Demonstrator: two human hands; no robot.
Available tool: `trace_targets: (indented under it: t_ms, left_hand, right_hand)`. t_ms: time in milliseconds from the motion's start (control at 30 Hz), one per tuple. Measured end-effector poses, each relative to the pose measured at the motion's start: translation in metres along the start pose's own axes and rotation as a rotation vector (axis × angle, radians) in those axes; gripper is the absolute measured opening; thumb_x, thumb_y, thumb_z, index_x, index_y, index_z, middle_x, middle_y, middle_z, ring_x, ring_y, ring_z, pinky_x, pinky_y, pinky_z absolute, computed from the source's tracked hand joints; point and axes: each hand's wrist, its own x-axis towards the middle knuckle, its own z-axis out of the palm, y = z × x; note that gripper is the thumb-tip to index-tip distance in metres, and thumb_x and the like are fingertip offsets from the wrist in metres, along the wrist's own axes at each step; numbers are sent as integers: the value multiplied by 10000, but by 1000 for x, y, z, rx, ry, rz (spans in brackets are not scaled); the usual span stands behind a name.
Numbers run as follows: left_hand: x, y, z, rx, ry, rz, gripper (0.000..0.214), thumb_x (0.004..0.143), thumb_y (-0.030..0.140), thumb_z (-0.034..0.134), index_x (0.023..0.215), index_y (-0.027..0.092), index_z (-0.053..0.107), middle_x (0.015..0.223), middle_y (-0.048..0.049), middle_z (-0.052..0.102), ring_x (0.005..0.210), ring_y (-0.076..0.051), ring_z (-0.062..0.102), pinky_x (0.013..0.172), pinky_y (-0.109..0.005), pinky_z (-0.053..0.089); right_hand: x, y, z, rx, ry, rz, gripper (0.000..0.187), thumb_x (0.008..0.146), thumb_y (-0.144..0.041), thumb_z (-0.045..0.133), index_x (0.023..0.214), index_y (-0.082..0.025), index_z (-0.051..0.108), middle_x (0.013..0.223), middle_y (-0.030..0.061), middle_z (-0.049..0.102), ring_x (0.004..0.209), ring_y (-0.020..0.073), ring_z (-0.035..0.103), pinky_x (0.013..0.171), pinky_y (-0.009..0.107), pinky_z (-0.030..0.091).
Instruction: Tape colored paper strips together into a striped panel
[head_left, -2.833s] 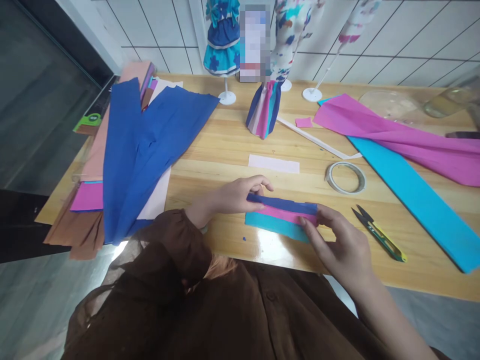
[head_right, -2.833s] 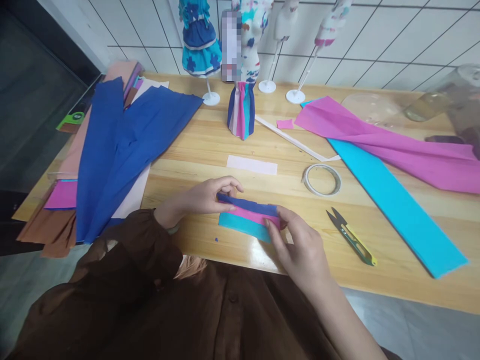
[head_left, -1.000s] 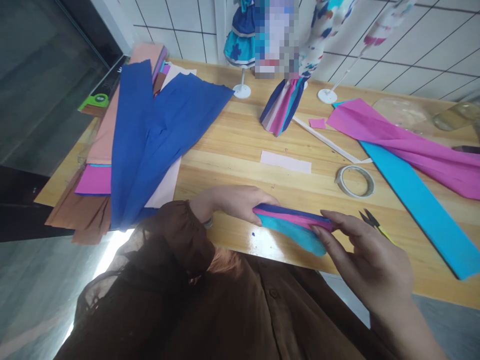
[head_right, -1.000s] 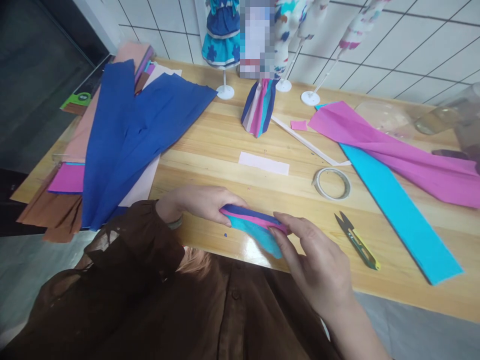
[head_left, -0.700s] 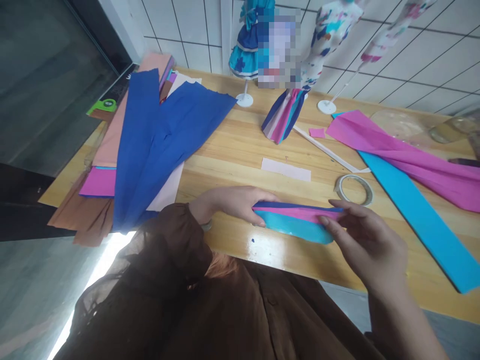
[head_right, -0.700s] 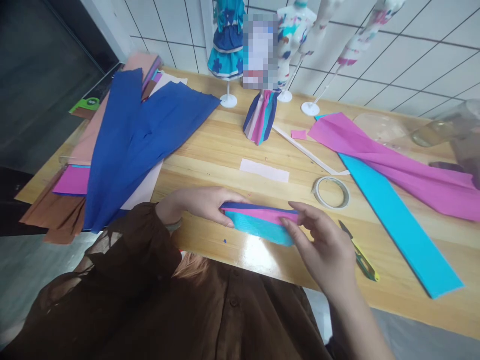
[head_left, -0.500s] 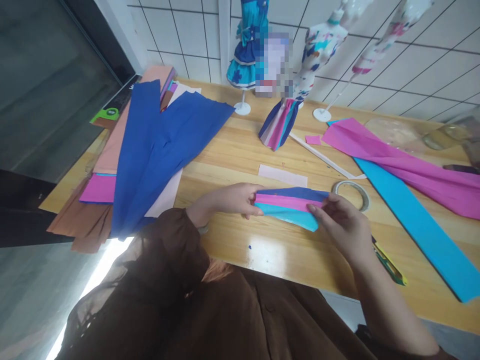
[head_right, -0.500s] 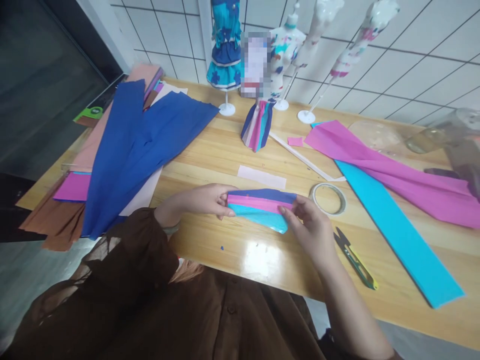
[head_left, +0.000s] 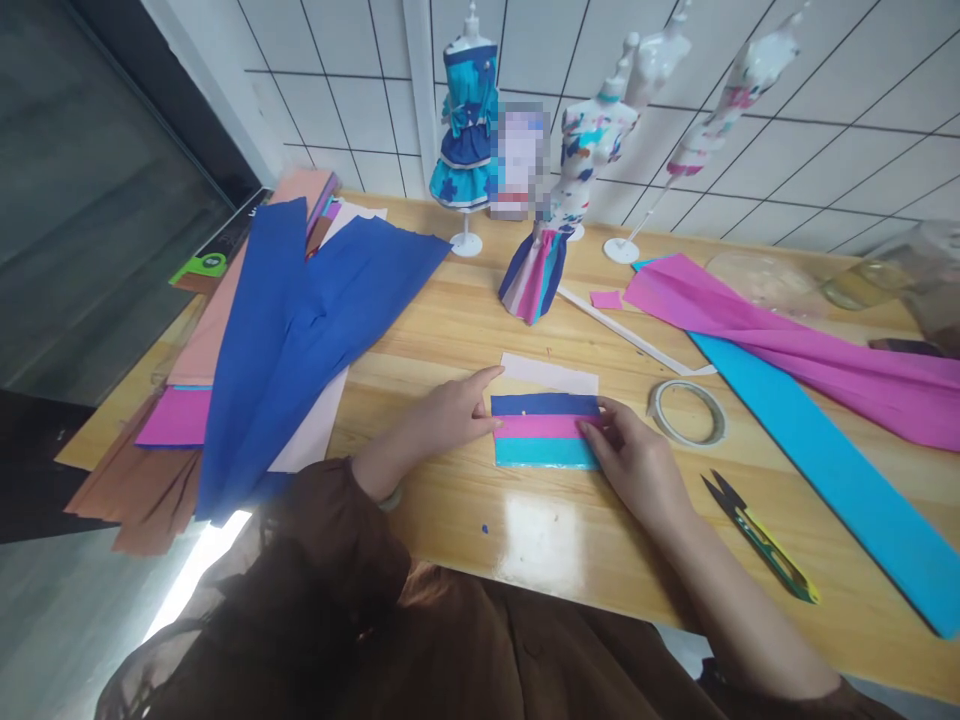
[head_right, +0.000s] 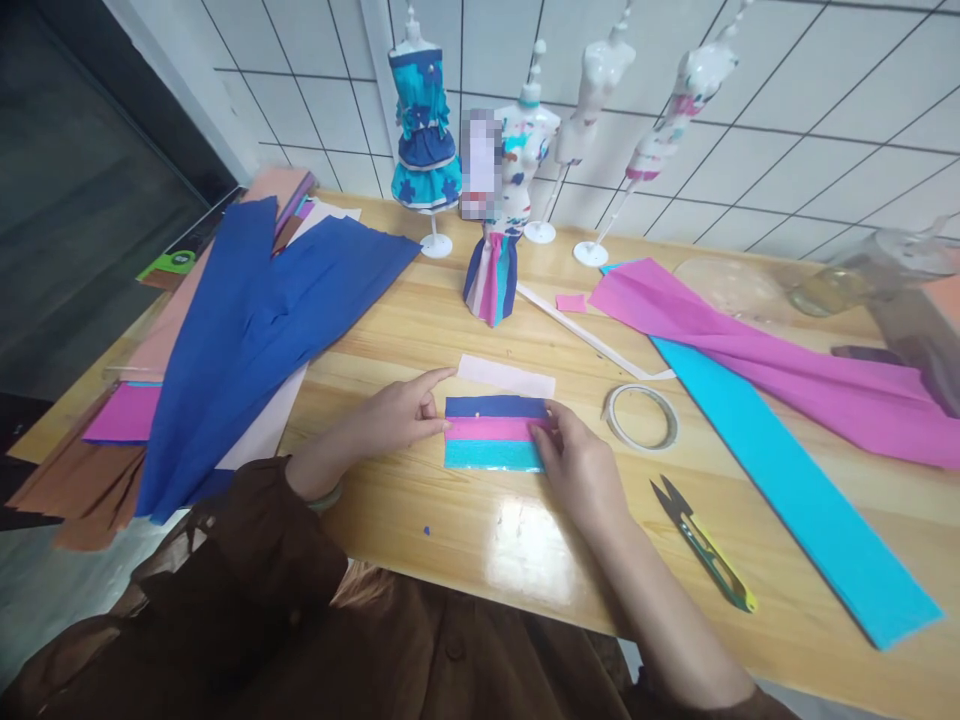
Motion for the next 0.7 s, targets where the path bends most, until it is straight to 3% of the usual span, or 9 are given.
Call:
trace_targets:
  t_ms: [133, 267, 433, 567, 700]
  left_hand:
    - [2, 3, 10, 182, 131, 145, 470, 793, 262, 560, 1244, 191, 446, 862, -9, 614, 820, -153, 567, 762, -276, 427]
    - [0, 6, 18, 362, 71, 317, 394, 788, 331, 588, 1152, 192, 530, 1036, -62, 578, 972, -204, 528, 857, -323, 396]
    - [1, 7, 18, 437, 43, 341, 330, 788, 349, 592, 1084, 205, 580, 957, -53, 562, 940, -203, 518, 832, -317, 396]
    - [1, 7, 16, 443, 56, 352, 338, 799, 349, 581, 1103, 201, 570, 955, -54, 552, 938, -200, 508, 821, -311, 397]
    - [1, 6, 15, 421, 95, 355, 307, 827, 362, 538, 1082, 196, 580, 947, -54, 555, 930, -196, 512, 826, -318, 403]
  right_hand:
    - [1, -7, 2, -91, -8, -2, 419, 845, -408, 450, 1148, -134, 541, 885, 116, 672, 707, 220, 630, 641, 352, 495]
    - [7, -9, -11, -151, -70, 3, 413, 834, -435, 467, 1118, -150, 557, 968, 121, 650, 783, 238, 621, 670, 357, 483]
    - [36, 8, -25, -55, -80, 99, 345, 851, -452, 430, 1015, -194, 591, 912, 82, 640, 710, 184, 602, 614, 298, 458]
    - [66, 21, -19, -113, -139, 33, 281, 832, -406, 464, 922, -187, 615, 879, 82, 621, 758, 196, 583, 655, 308, 431]
    - [80, 23, -12, -136, -208, -3, 231, 791, -387, 512, 702, -189, 589, 743, 62, 598, 663, 188, 554, 587, 300, 391]
